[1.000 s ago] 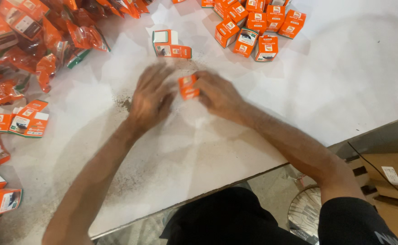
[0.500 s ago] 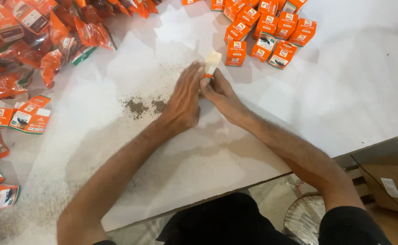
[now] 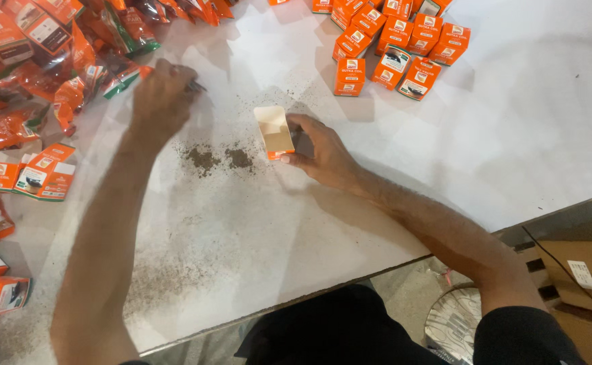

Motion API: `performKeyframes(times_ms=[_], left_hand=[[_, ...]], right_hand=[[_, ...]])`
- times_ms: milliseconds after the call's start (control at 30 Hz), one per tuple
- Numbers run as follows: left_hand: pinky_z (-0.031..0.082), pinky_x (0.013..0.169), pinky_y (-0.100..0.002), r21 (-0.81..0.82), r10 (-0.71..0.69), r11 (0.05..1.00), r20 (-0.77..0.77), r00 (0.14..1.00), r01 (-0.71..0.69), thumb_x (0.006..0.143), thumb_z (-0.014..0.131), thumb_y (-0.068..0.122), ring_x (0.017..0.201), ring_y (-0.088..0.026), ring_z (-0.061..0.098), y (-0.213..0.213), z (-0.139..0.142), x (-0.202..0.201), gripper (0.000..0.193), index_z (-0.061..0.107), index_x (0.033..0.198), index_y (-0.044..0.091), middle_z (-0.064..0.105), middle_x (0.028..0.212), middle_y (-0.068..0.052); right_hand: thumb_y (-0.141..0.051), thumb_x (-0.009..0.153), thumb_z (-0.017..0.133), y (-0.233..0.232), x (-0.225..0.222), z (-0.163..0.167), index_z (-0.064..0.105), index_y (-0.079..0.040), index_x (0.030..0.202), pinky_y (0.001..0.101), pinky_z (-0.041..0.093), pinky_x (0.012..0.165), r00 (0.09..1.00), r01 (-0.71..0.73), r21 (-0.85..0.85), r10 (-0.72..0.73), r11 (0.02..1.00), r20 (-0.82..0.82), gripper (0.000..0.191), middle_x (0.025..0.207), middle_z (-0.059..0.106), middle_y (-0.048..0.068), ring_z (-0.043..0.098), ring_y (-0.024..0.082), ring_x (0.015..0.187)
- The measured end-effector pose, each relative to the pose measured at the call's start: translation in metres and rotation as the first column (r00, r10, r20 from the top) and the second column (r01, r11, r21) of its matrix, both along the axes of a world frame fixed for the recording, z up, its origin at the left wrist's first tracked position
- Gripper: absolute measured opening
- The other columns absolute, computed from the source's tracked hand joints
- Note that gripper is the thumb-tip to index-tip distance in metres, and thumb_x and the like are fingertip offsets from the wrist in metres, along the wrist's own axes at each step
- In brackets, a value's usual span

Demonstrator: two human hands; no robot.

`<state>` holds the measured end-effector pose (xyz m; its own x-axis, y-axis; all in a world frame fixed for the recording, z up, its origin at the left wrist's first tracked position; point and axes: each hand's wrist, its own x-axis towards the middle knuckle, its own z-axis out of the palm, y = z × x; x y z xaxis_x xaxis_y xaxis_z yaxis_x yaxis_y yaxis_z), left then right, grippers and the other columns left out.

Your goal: The person sits at a white table covered with small orange product boxes and plastic-wrapped items. They pick up a folded carton, open and shape it by hand, place a wrapped item inside, close the box, and set the finished box on a pile of completed boxes, repeating this cycle.

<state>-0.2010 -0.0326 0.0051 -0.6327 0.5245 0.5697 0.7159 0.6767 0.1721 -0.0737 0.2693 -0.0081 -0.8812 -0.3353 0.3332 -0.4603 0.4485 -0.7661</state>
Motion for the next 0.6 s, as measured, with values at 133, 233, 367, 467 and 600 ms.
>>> performKeyframes(times_ms=[133, 233, 367, 467, 600], left_hand=[[0.062, 0.081, -0.037, 0.518, -0.151, 0.855, 0.286, 0.946, -0.020, 0.095, 0.079, 0.003, 0.091, -0.026, 0.072, 0.035, 0.011, 0.084, 0.052, 0.052, 0.140, -0.001, 0.064, 0.113, -0.016], [0.061, 0.094, -0.042, 0.516, -0.263, 0.816, -0.071, 0.962, 0.261, 0.091, 0.082, 0.000, 0.113, -0.036, 0.069, 0.058, 0.011, 0.124, 0.050, 0.055, 0.133, -0.003, 0.063, 0.128, -0.020], [0.047, 0.106, -0.056, 0.376, -0.280, 0.888, -0.012, 0.960, 0.264, 0.081, 0.087, 0.008, 0.118, -0.035, 0.062, 0.072, -0.006, 0.131, 0.052, 0.062, 0.126, 0.000, 0.069, 0.120, -0.017], [0.033, 0.116, -0.065, 0.255, -0.156, 0.955, 0.010, 0.988, 0.148, 0.081, 0.086, 0.011, 0.137, -0.039, 0.045, 0.075, -0.016, 0.129, 0.049, 0.067, 0.126, 0.002, 0.067, 0.123, -0.014], [0.023, 0.113, -0.075, 0.236, -0.050, 0.970, -0.051, 0.997, 0.060, 0.079, 0.084, 0.022, 0.143, -0.052, 0.025, 0.082, -0.010, 0.134, 0.046, 0.069, 0.119, 0.005, 0.041, 0.144, -0.030]], right_hand=[[-0.019, 0.078, 0.087, 0.000, 0.004, 0.004, 0.065, -0.003, 0.128, 0.0361, 0.054, 0.097, 0.989, 0.047, -0.040, -0.041, 0.998, 0.140, 0.057, 0.118, 0.073, 0.012, 0.070, 0.024, 0.111], [-0.015, 0.076, 0.087, -0.005, 0.006, 0.008, 0.068, -0.004, 0.122, 0.0337, 0.057, 0.095, 0.985, 0.032, -0.074, -0.019, 0.997, 0.171, 0.050, 0.114, 0.076, 0.009, 0.074, 0.020, 0.107], [-0.011, 0.079, 0.086, -0.009, 0.011, 0.010, 0.068, -0.003, 0.123, 0.0351, 0.056, 0.094, 0.985, 0.009, -0.086, 0.006, 0.996, 0.172, 0.048, 0.116, 0.075, 0.010, 0.073, 0.021, 0.107], [-0.013, 0.079, 0.088, -0.011, 0.011, 0.007, 0.066, -0.003, 0.127, 0.0375, 0.055, 0.096, 0.997, 0.041, -0.049, -0.038, 0.998, 0.072, 0.053, 0.118, 0.073, 0.013, 0.071, 0.025, 0.111], [-0.015, 0.074, 0.090, -0.011, 0.013, 0.002, 0.062, -0.002, 0.130, 0.0424, 0.053, 0.096, 0.998, 0.060, 0.043, -0.059, 0.997, -0.024, 0.064, 0.121, 0.070, 0.017, 0.067, 0.034, 0.114]])
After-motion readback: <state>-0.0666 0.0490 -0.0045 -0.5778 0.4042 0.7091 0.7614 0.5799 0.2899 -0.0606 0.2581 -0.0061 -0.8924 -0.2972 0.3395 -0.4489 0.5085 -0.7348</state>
